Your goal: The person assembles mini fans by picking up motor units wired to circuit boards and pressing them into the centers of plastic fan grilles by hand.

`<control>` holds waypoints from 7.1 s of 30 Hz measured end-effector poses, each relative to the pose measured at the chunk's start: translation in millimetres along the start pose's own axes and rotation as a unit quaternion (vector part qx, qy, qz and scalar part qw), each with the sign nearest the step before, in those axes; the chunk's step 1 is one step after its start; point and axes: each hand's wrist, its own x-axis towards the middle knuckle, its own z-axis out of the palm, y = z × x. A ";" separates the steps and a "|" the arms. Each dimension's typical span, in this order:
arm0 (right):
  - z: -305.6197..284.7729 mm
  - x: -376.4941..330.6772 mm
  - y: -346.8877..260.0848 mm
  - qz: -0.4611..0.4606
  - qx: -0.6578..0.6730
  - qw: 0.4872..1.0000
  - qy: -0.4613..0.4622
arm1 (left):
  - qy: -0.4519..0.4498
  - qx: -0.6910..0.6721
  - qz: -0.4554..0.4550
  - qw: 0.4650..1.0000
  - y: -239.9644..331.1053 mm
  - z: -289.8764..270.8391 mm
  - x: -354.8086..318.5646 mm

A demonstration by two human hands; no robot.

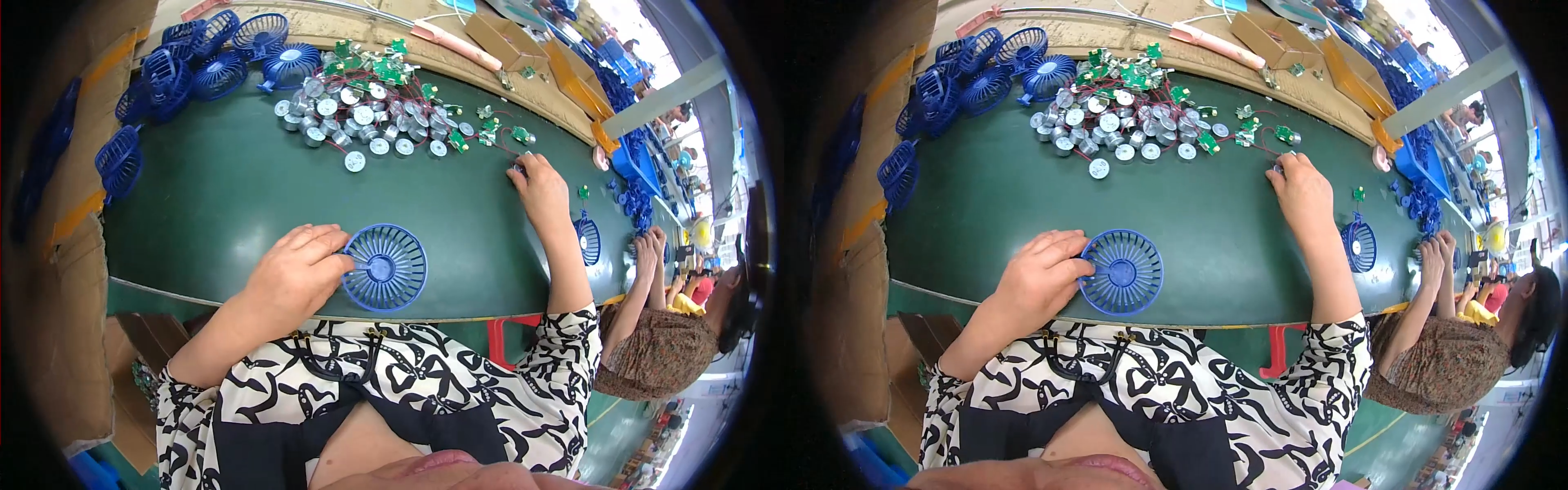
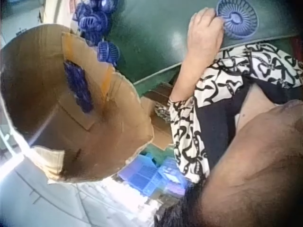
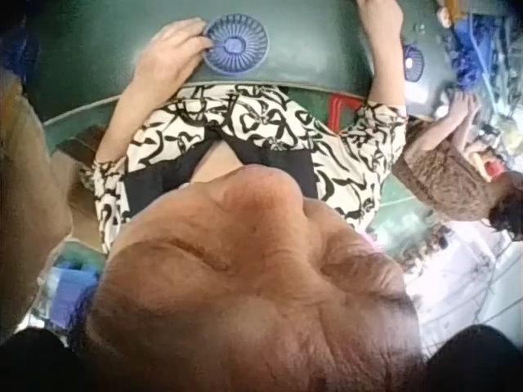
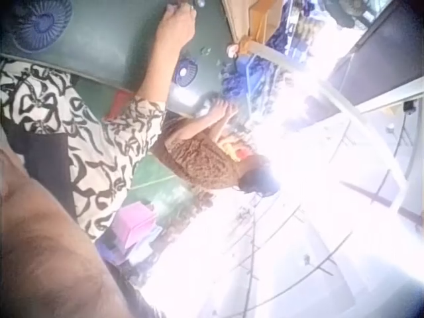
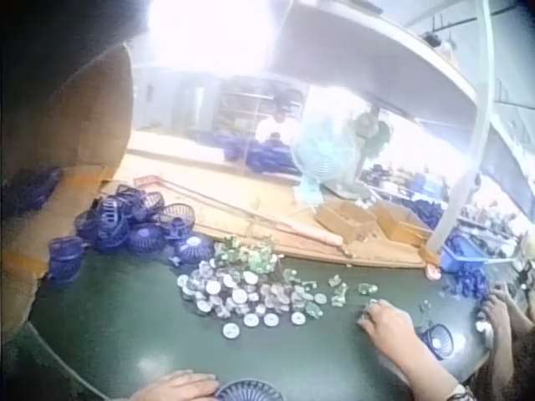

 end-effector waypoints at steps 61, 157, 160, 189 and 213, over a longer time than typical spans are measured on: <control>-20.5 -79.7 -144.5 -0.412 0.170 0.894 -0.044 | 0.099 0.051 -0.025 0.993 -17.6 -24.3 -18.4; -16.7 -48.9 0.6 0.097 0.182 0.943 0.260 | 0.081 -0.324 -0.398 0.854 -21.7 -45.0 -3.7; -22.4 -49.4 -6.3 0.043 0.156 0.945 0.283 | 0.075 -0.270 -0.383 0.880 -26.0 -45.3 -10.0; -22.5 -37.5 -22.0 -0.005 -0.075 0.997 0.015 | 0.008 0.005 -0.038 0.999 -16.1 -26.2 -11.8; -44.8 -24.6 -179.7 -0.353 0.204 0.904 -0.129 | 0.040 -0.010 -0.030 0.999 -14.6 -25.0 -17.3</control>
